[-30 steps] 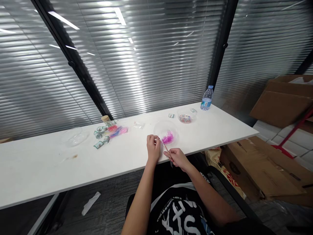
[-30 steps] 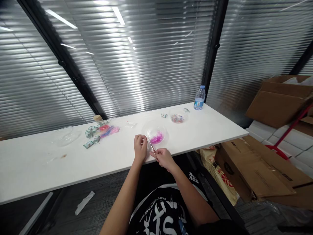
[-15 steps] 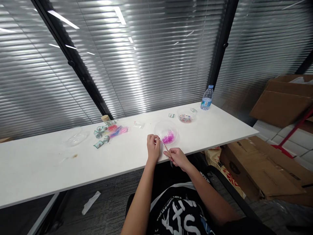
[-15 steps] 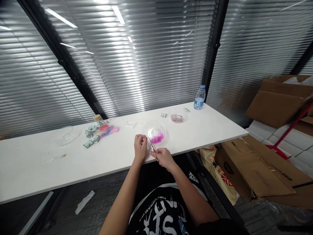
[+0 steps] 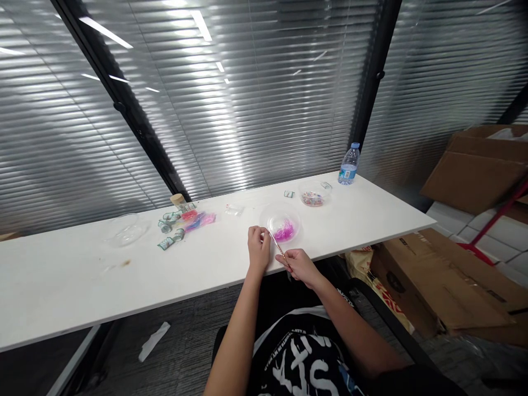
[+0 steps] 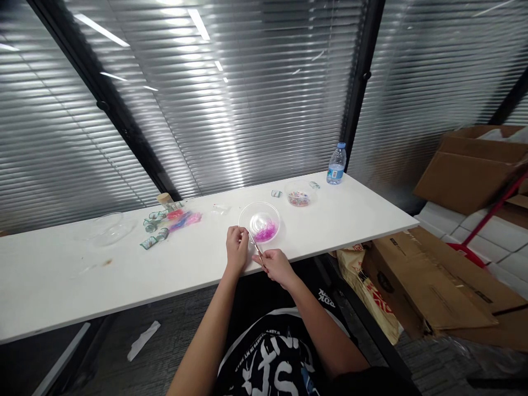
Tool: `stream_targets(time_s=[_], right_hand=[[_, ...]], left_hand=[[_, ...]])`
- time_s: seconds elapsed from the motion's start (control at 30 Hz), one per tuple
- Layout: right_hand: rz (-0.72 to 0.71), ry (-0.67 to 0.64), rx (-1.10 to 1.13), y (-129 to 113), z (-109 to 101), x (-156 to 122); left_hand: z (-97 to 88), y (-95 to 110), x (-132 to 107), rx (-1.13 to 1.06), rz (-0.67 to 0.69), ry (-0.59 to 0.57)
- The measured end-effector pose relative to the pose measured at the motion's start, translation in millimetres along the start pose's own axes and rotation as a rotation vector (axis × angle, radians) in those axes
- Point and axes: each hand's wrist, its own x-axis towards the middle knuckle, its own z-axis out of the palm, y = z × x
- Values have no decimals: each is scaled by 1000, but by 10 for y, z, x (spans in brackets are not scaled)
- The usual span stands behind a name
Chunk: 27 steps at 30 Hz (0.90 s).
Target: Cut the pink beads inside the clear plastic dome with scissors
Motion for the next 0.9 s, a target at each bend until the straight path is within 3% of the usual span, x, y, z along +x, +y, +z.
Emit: stream_targets(time_s=[0.9], right_hand=[[97,33,-26,-56,-85,-60]], left_hand=[[16,-20,-13,137,70,13]])
